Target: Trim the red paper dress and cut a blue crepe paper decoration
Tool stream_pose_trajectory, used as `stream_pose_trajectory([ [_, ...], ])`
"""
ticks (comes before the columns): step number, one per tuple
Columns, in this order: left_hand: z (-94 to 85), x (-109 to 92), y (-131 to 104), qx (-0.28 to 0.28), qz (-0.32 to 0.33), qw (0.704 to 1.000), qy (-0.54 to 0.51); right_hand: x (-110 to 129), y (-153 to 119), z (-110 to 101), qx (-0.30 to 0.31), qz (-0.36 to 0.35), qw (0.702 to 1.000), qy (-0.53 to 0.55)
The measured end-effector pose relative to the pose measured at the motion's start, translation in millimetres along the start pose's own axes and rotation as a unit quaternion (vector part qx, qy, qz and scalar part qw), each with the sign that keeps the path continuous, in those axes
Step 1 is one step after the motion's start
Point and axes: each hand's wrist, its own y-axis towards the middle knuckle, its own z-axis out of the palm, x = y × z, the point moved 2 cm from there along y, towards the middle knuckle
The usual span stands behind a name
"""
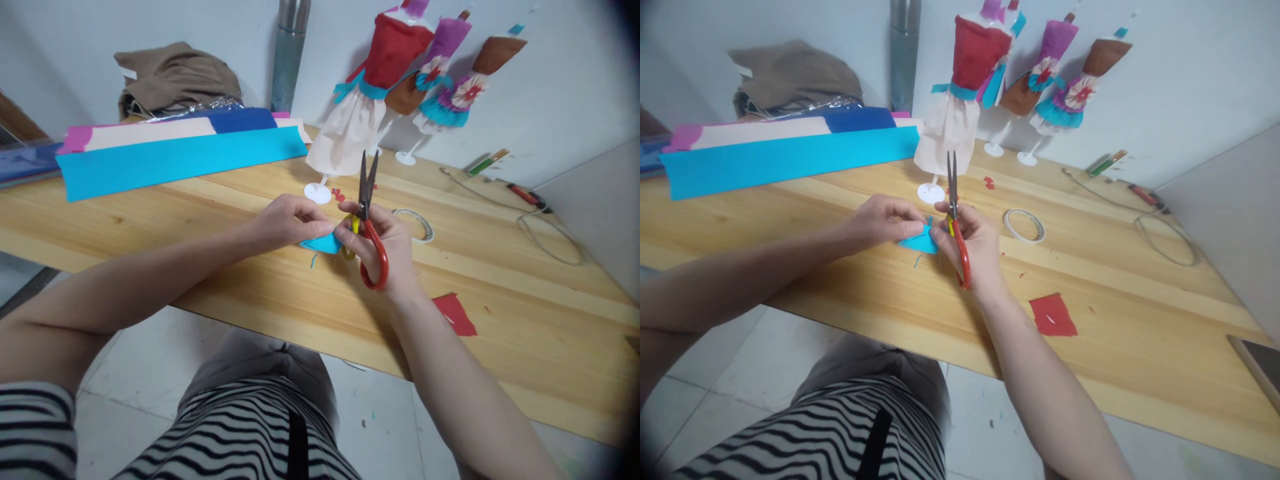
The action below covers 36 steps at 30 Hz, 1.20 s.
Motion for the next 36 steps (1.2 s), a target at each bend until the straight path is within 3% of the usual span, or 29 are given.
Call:
stream_pose_trajectory([
  [4,2.6,-4,-2,0.044,-0.014,0.999,0.016,-1,-1,5,0.018,0.006,1.000,0.016],
  [10,0.0,5,-1,0.076,-0.057,0.995,-0.040,0,-1,4,0.026,0.007,0.999,0.019],
  [19,2.6,8,-3,0.162,-0.106,0.959,-0.206,-8,-1,3,0.034,0.021,0.999,0.020],
  [23,2.7,6,-5,0.160,-0.112,0.959,-0.203,-11,-1,4,0.022,0.027,0.999,0.030],
  [30,3.8,3,-4,0.124,-0.086,0.984,-0.089,-11,0,6,0.019,0.039,0.998,0.053],
  [36,1.9,2,-3,0.100,-0.090,0.986,-0.095,-10,-1,5,0.022,0.030,0.999,0.039],
])
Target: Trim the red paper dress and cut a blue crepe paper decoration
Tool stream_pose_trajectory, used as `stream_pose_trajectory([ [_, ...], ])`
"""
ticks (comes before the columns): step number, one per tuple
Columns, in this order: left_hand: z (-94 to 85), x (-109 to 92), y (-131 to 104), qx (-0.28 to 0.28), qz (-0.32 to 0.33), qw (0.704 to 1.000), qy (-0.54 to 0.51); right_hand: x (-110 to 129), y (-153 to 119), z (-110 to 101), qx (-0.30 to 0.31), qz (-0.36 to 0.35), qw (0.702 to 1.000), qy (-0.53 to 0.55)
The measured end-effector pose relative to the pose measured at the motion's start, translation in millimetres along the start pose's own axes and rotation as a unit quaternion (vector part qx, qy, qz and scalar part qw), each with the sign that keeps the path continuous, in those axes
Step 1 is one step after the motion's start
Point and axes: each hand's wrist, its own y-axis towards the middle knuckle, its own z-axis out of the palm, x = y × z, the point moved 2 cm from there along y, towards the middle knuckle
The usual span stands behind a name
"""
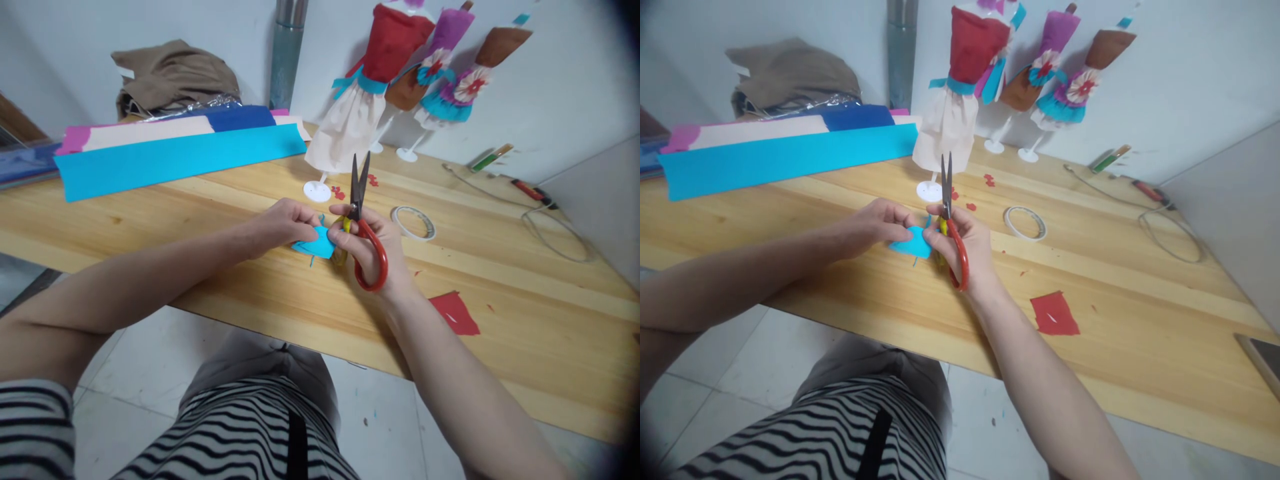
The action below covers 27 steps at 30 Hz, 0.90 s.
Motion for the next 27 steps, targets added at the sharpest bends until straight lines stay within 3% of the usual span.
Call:
stream_pose_trajectory([
  [7,0.9,1.8,2.9,-0.023,-0.024,0.999,-0.024,0.4,1.0,0.9,-0.011,-0.001,1.000,0.004],
  [27,-1.4,6.6,5.3,0.005,-0.011,0.999,-0.037,-2.8,0.9,0.8,-0.032,-0.016,0.999,0.023],
])
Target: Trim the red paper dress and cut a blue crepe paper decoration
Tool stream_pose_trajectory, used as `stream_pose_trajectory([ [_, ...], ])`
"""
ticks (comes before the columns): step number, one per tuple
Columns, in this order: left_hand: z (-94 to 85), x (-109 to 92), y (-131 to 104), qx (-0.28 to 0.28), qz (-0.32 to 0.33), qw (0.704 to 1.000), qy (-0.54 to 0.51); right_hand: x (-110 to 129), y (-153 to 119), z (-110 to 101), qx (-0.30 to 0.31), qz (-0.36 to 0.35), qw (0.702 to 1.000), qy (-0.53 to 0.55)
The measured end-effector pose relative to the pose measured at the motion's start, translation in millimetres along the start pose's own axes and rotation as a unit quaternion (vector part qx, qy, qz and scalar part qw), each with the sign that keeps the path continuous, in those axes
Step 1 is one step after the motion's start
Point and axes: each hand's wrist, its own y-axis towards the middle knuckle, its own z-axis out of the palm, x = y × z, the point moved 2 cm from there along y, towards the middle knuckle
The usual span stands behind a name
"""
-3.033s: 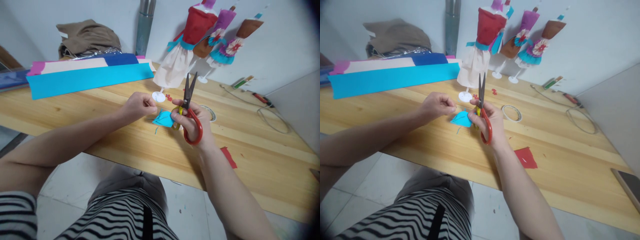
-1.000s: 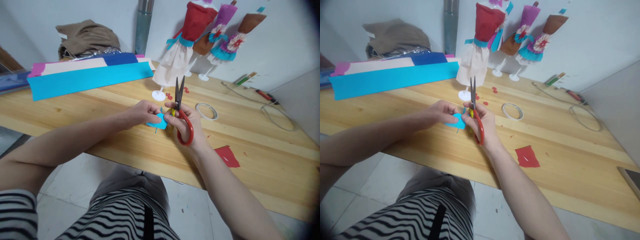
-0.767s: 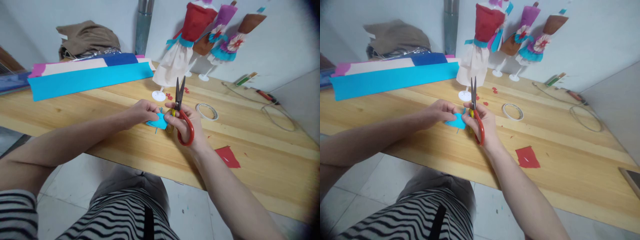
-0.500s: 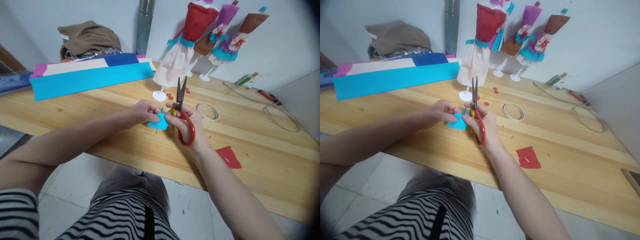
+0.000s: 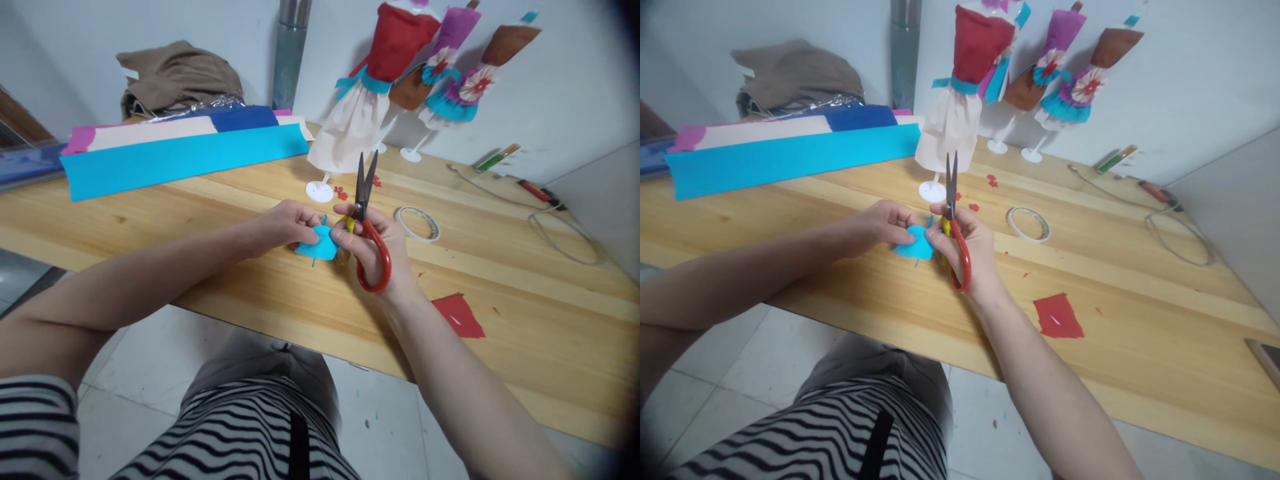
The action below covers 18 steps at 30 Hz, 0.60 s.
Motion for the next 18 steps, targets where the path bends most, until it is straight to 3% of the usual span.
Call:
stream_pose_trajectory([
  [9,2.6,-3,-1,-0.032,-0.051,0.997,-0.049,4,1,-3,-0.002,0.011,1.000,0.004],
  [14,-1.1,-7,-1,-0.072,-0.083,0.994,-0.015,8,4,-5,-0.023,-0.001,1.000,0.011],
  [18,-8.1,-4,5,-0.136,-0.079,0.985,0.065,10,4,-7,-0.044,-0.017,0.999,0.006],
])
